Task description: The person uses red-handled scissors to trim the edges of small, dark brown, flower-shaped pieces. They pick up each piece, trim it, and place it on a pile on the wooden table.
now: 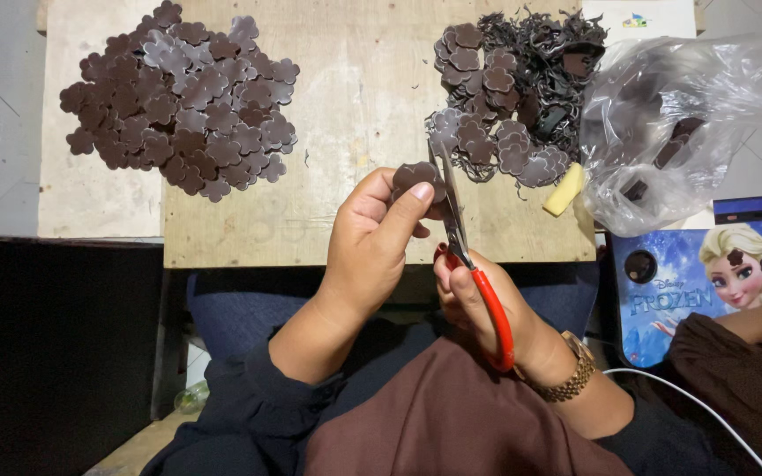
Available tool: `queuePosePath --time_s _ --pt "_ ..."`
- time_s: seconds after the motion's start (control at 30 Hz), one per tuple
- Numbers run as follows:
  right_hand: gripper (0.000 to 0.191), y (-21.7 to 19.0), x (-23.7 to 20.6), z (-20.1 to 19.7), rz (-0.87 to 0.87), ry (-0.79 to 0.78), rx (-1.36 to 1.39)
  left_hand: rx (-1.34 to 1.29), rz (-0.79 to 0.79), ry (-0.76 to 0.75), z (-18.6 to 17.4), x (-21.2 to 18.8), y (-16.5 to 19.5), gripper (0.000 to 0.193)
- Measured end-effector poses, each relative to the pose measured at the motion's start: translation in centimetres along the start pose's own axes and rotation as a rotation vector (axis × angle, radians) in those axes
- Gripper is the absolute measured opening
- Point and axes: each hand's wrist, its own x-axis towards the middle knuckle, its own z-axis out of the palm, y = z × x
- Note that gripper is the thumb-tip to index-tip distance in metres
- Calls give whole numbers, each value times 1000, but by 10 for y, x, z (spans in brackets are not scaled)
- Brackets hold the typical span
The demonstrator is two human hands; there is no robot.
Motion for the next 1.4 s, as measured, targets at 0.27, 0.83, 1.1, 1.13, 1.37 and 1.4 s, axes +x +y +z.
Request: queuePosePath --time_s 0.27,0.83,1.1,1.13,1.37,1.4 --pt "50 -4 -3 2 73 -41 96 59 56 -21 -5 -2 7 13" --pt "52 -9 -4 -5 21 -131 21 52 -24 -13 -9 -3 7 10" --pt "58 -10 -1 -3 -9 -183 40 18 37 -41 -3 -7 8 10" --pt "59 -11 -2 -3 -13 -184 34 32 37 -34 -2 -8 8 10" --pt "61 -15 -2 -4 -52 -198 -19 86 38 0 2 -9 9 9" --pt "60 -15 -2 -4 -42 -197 -2 95 38 4 3 -9 9 9"
